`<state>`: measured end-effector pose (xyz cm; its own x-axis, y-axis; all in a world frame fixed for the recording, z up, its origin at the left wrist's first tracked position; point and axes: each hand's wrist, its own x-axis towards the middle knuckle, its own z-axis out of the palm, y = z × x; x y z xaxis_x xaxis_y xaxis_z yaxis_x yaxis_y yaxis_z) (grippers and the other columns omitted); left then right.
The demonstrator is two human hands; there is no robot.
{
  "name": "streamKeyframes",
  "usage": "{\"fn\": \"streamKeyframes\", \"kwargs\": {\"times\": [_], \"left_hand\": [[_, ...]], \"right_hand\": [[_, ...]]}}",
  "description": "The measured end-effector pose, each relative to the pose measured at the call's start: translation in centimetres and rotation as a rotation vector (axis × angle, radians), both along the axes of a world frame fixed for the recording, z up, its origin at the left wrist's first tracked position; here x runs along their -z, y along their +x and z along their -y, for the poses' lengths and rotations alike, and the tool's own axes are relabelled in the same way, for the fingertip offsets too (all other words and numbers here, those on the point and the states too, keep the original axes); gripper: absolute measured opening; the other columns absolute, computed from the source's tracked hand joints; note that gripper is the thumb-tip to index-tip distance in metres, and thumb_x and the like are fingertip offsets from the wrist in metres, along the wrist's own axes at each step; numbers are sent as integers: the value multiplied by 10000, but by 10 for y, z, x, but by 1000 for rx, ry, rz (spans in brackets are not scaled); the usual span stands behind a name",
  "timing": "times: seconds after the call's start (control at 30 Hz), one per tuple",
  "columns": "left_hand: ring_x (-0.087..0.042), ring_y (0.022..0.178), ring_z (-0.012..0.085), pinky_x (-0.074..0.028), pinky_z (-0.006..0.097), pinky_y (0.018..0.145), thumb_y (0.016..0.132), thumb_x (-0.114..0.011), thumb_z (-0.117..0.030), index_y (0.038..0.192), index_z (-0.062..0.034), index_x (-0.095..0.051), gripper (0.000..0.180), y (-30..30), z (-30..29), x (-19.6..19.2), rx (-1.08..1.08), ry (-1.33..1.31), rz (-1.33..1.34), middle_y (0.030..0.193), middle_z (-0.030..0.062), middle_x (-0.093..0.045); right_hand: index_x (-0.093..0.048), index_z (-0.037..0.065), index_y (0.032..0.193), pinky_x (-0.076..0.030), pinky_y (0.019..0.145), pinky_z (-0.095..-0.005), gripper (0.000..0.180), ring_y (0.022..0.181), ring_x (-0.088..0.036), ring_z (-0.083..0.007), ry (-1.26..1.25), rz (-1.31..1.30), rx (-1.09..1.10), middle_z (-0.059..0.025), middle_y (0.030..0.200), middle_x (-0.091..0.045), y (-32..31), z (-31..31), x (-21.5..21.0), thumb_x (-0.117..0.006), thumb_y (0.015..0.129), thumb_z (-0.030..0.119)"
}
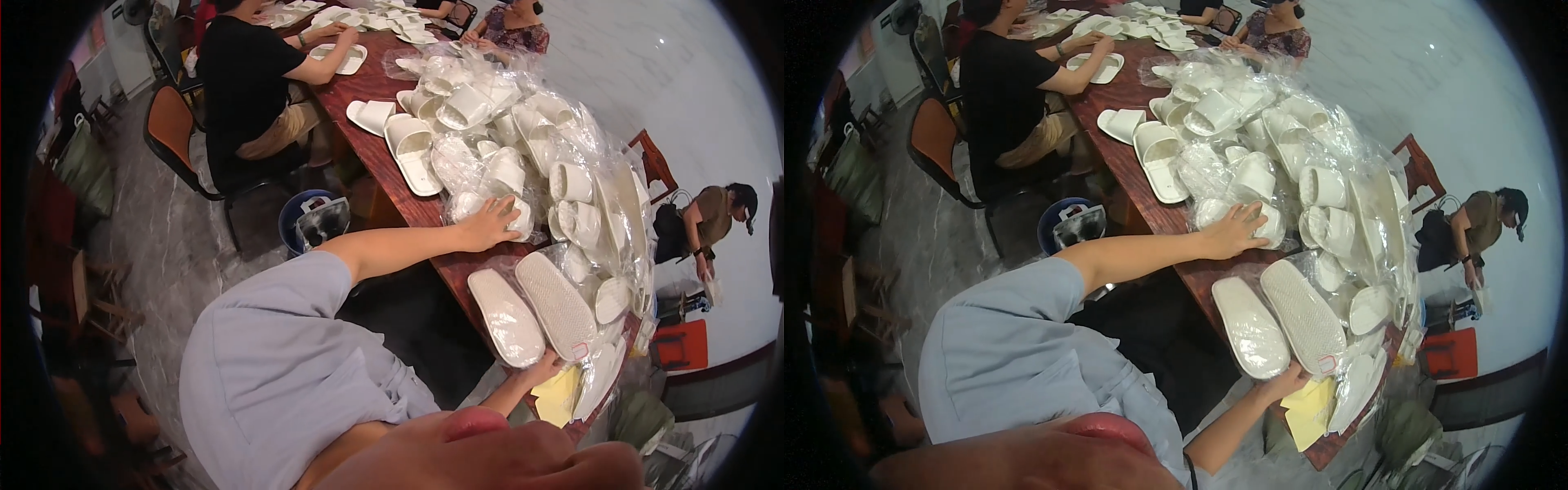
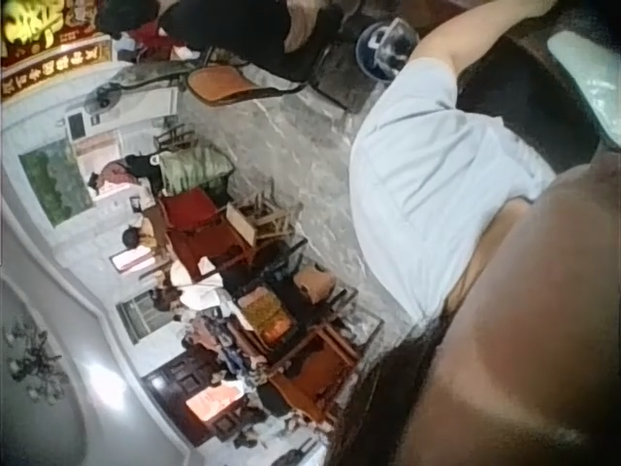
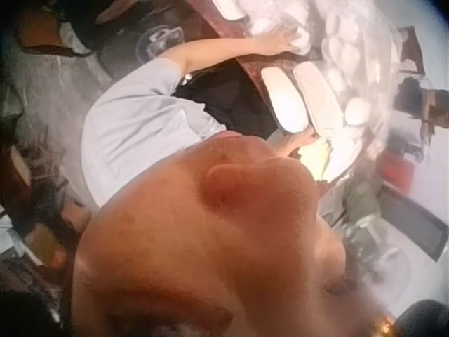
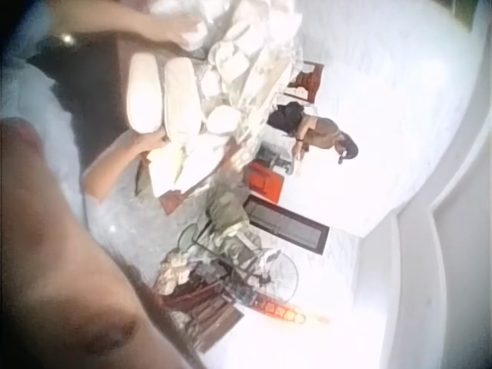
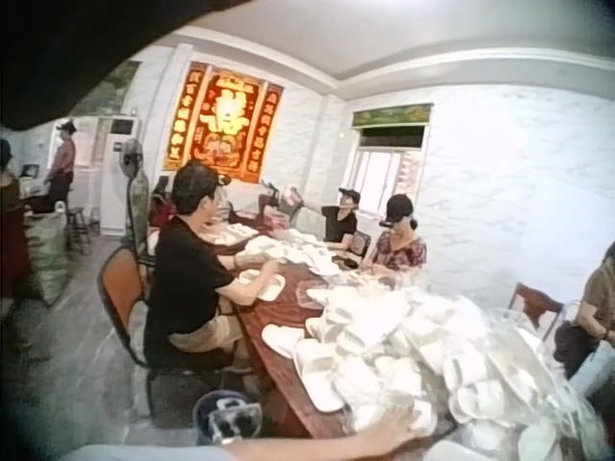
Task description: Organizing and putting white shoe components into plastic bags.
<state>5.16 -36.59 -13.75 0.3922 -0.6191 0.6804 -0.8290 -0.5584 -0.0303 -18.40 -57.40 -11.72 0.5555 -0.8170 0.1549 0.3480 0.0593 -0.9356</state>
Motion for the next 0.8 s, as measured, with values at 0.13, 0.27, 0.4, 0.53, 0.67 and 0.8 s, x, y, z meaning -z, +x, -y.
{"fn": "streamKeyframes", "kwargs": {"times": [0.13, 0.27, 0.4, 0.53, 0.67, 0.8], "left_hand": [[-279, 1343, 475, -314, 660, 1013, 882, -507, -216, 1188, -195, -612, 324, -3, 2, 0, -32, 13, -17, 1379, 208, -407], [-251, 1366, 485, -292, 686, 1015, 871, -525, -239, 1178, -159, -645, 339, -5, 5, -3, -49, 19, -90, 1390, 249, -407], [-365, 1259, 496, -349, 640, 953, 789, -614, -186, 1133, -214, -660, 348, -27, -1, -33, 69, -181, 41, 1276, 265, -486], [-455, 1171, 428, -387, 520, 972, 802, -674, -191, 1240, -211, -610, 443, -71, -18, -62, 213, -291, -120, 1174, 218, -543], [-484, 1202, 286, -403, 403, 994, 930, -586, -287, 1365, -155, -510, 461, -106, -30, -71, 540, -455, -861, 1198, 139, -563], [-468, 1241, 212, -408, 351, 994, 996, -464, -415, 1457, -130, -385, 547, -104, -47, -59, 534, -685, -1307, 1262, 121, -530]], "right_hand": [[-565, -59, 1146, -548, 770, -356, 337, 906, -647, -259, -5, -19, 87, -174, 1107, -618, -35, -2, -43, -518, 853, 98], [-590, -84, 1108, -539, 795, -373, 320, 948, -637, -260, -142, -10, 307, -189, 1116, -624, -64, -17, -99, -544, 861, 114], [-625, -80, 1115, -514, 838, -351, 302, 964, -632, -235, -412, -16, 454, -158, 1098, -644, -98, -1, -127, -567, 849, 50], [-695, -45, 1020, -498, 794, -307, 256, 901, -618, -186, -658, -62, 675, -108, 1017, -675, -99, -6, -146, -588, 787, -55], [-693, 0, 1076, -494, 768, -287, 390, 862, -618, -187, -1032, -280, 713, -107, 1020, -679, -73, -38, -136, -531, 734, -97], [-521, 30, 1317, -469, 941, -422, 545, 1144, -542, -332, -1081, -308, -104, -197, 1262, -531, 1, -102, -63, -661, 790, 28]]}}
